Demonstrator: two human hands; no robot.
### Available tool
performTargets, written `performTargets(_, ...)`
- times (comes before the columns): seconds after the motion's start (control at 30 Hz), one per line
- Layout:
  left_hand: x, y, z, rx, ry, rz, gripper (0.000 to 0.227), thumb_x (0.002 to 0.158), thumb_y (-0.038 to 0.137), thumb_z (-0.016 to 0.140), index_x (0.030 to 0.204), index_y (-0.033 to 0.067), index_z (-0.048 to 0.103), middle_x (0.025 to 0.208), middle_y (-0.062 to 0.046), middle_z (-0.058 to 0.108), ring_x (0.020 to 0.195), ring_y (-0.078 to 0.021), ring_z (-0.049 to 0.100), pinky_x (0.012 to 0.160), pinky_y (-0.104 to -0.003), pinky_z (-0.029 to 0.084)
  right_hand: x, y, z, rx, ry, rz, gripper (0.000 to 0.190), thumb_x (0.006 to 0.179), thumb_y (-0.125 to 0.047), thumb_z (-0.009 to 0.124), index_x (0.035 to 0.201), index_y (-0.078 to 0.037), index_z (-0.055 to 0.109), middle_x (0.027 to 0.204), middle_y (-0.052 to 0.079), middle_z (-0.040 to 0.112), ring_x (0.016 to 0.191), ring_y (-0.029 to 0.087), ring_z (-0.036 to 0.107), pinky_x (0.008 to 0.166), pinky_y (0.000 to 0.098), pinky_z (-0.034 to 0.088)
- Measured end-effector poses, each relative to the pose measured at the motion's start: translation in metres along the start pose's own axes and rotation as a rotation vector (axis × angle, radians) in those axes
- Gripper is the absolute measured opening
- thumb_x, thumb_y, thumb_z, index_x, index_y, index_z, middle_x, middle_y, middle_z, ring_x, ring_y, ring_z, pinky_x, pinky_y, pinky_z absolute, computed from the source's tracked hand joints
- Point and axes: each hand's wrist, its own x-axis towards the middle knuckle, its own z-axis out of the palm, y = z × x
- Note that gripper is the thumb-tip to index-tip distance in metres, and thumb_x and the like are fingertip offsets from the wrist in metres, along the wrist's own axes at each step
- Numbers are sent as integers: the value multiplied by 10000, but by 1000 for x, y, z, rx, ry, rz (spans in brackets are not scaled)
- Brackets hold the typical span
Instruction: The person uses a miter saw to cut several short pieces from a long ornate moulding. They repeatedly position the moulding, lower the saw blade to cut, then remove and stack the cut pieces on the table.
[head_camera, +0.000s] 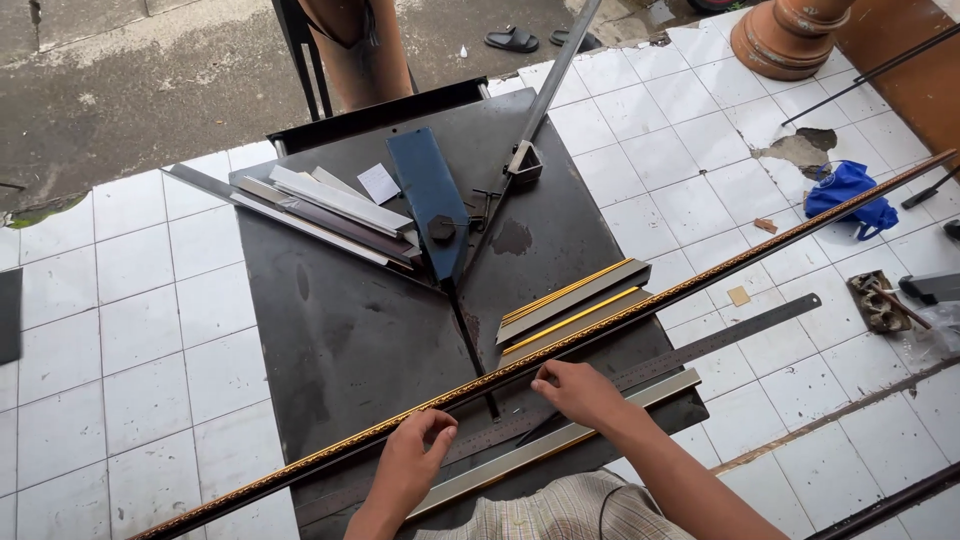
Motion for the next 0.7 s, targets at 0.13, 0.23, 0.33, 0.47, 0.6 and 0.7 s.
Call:
performTargets(0.13,-7,-10,-7,109,-61,-15,137,833,211,550,941,199,634,951,57,621,895,-101,575,790,-250,467,-8,-5,12,-45,-65,-17,248,865,-339,492,1048,-190,570,1005,2,625,891,162,582,717,298,455)
performTargets(0.23,-7,-11,-4,169,-40,-24,61,809,195,593,849,205,638,873,62,627,835,-89,564,753,-243,470,-7,4,12,-95,-57,-63,230,823,-245,584,1044,-184,570,884,-19,632,804,125,587,693,272,467)
performTargets(0.33,-7,-15,12,197,-58,-3,21,796,220,599,801,225,619,807,99,617,779,-67,549,680,-240,448,-6,22,7,-146,-69,-58,246,797,-254,619,1031,-193,571,882,-32,636,789,128,588,666,282,462)
performTargets(0.47,0,-14,46,383,-139,27,120,775,264,626,889,249,591,899,92,601,866,-109,542,731,-293,445,4,54,-3,-223,-70,-83,294,759,-240,657,1036,-195,570,955,-23,633,855,143,598,695,284,482)
performTargets(0.6,6,-8,78,564,-228,35,302,767,271,682,1023,241,526,1043,24,532,991,-185,473,851,-352,409,4,71,-16,-242,-79,-110,313,756,-246,663,1049,-186,571,998,-14,634,904,148,600,746,289,490)
performTargets(0.7,16,-21,96,613,-124,132,328,728,224,701,1008,220,530,993,16,516,948,-204,484,790,-372,418,3,78,-25,-257,-55,-163,285,761,-258,657,1026,-183,579,985,-6,632,899,154,596,735,293,486)
